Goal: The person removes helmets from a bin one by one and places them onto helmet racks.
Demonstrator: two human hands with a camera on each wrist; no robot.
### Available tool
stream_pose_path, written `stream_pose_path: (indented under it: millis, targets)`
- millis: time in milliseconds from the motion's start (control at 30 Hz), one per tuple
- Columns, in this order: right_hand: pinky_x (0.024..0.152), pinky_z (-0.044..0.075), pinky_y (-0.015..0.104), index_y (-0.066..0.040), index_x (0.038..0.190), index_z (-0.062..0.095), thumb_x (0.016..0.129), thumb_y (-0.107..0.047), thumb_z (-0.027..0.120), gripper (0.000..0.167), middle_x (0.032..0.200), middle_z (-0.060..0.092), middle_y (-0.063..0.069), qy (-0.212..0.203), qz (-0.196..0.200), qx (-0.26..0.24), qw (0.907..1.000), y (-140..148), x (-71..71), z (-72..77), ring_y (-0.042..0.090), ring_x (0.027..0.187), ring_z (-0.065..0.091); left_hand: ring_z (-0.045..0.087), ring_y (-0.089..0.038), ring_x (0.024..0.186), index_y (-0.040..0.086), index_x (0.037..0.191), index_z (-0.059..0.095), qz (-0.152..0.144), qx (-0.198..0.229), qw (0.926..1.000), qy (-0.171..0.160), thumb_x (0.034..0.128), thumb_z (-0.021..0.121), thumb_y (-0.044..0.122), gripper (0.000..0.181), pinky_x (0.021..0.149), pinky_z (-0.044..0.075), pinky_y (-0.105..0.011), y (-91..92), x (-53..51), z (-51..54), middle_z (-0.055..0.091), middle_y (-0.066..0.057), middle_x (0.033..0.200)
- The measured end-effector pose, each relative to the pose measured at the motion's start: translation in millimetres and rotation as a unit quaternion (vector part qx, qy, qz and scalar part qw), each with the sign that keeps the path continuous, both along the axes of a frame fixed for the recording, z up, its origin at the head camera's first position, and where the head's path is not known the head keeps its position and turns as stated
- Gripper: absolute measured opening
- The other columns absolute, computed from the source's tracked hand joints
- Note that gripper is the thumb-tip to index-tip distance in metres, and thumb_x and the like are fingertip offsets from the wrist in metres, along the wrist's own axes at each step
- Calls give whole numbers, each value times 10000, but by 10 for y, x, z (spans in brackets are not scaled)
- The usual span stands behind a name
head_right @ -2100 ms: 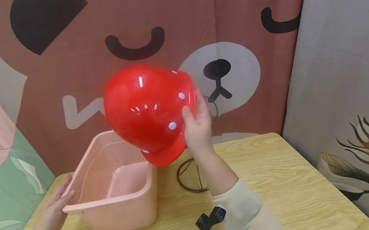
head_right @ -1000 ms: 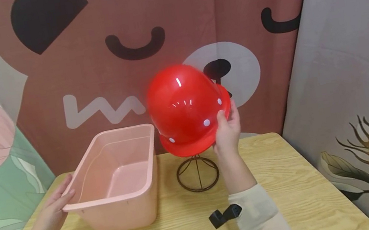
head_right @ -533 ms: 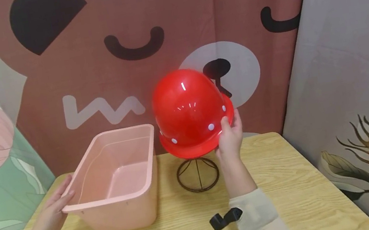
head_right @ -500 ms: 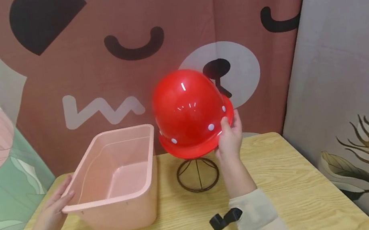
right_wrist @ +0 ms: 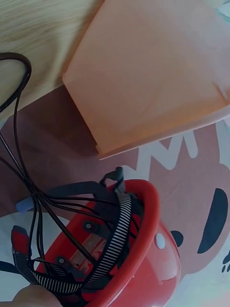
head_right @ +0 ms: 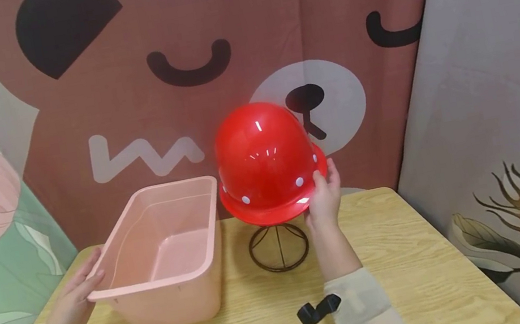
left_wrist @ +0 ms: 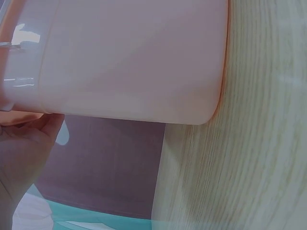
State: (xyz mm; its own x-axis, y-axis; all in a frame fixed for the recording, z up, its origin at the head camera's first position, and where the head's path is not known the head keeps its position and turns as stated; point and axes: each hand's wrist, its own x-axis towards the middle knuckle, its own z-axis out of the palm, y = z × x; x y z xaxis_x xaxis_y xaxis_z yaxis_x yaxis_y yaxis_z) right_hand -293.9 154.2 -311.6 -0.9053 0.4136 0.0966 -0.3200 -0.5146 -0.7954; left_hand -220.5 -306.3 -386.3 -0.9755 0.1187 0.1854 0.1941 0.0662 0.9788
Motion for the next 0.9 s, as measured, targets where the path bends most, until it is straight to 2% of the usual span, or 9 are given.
stream_pose_path:
  millis: [233, 667, 900]
  targets:
    - [1072, 441, 325, -285, 1553, 235, 1051, -176, 400, 540, 1576, 293, -66, -3, 199, -127, 9997, 26, -14, -36, 166, 1385, 372, 399, 251, 1097, -24, 1542, -57, -52, 4, 10000, 17, 1049, 372, 175, 683, 899, 343, -40, 6, 8, -4, -85, -240, 1616]
    - [1073, 436, 317, -287, 1562, 202, 1054, -216, 406, 552, 1591, 267, -72, -25, 298, 206, 9993, 55, -18, -49, 153, 1393, 361, 410, 259, 1075, -20, 1543, -60, -22, 14, 10000, -52, 1047, 374, 171, 687, 881, 355, -43, 17, 15, 12, -96, -271, 1602]
    - [1083, 427, 313, -261, 1571, 183, 1057, -188, 375, 553, 1601, 252, -62, 38, 280, 194, 9994, 53, -10, -48, 163, 1407, 357, 411, 256, 1075, -8, 1548, -56, -9, -26, 10000, -71, 1047, 373, 173, 684, 879, 359, -42, 16, 14, 11, -91, -262, 1607]
